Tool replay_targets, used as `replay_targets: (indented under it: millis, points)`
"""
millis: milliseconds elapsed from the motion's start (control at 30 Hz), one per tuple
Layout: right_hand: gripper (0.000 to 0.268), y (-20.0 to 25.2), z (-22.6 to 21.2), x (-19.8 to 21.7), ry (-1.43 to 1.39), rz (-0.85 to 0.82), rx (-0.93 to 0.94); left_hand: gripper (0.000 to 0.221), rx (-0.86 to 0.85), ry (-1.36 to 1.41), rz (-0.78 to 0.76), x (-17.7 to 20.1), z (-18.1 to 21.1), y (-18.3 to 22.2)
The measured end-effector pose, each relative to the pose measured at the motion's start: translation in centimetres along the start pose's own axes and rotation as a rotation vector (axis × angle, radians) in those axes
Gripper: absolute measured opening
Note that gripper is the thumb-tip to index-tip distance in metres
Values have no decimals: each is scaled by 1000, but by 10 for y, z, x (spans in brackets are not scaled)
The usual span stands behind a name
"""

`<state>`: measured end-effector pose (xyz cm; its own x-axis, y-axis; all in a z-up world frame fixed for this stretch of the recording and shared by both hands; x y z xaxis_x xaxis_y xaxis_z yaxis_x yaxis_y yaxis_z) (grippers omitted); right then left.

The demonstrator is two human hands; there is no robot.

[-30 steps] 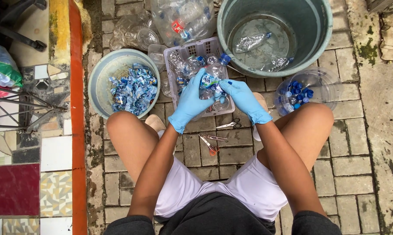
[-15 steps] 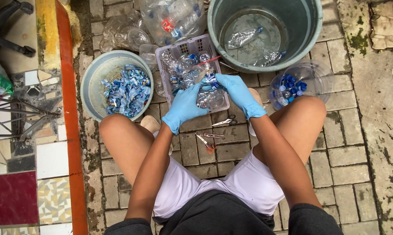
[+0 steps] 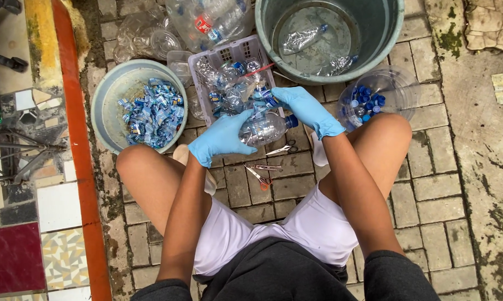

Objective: Removing labels and caps from plastic bottles and sorting them into bins for recycling

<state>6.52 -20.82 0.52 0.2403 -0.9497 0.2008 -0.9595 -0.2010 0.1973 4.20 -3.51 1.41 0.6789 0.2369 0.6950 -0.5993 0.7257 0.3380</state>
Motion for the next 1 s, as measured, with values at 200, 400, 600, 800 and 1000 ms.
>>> replay_targets:
  millis: [200, 400, 600, 800, 1000]
  points:
    - [33, 12, -9, -7, -119, -41, -222, 93, -89, 289, -56, 29, 40, 26]
    - [43, 2, 20, -2, -231, 43, -273, 88, -194, 617, -26, 22, 12, 29]
    - [29, -3, -16, -14, 137, 103, 68, 80, -204, 1145, 43, 2, -5, 13]
    - [27, -38, 96, 1, -89, 506, 278, 35, -91, 2039, 55, -20, -8, -14]
    - [24, -26, 99, 8, -91, 777, 341, 57, -97, 2084, -88, -36, 0, -30]
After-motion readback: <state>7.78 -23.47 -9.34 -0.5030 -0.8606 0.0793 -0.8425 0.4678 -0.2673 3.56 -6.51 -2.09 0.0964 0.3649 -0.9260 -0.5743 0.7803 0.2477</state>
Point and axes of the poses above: each hand's wrist, its own y-axis away from the middle knuckle, its own x-axis out of the back of the hand, z = x × y, the point moved 8 cm from there along -y, towards the middle knuckle, and after that the axes turned 1 degree about -z, right-handed, at the moved point
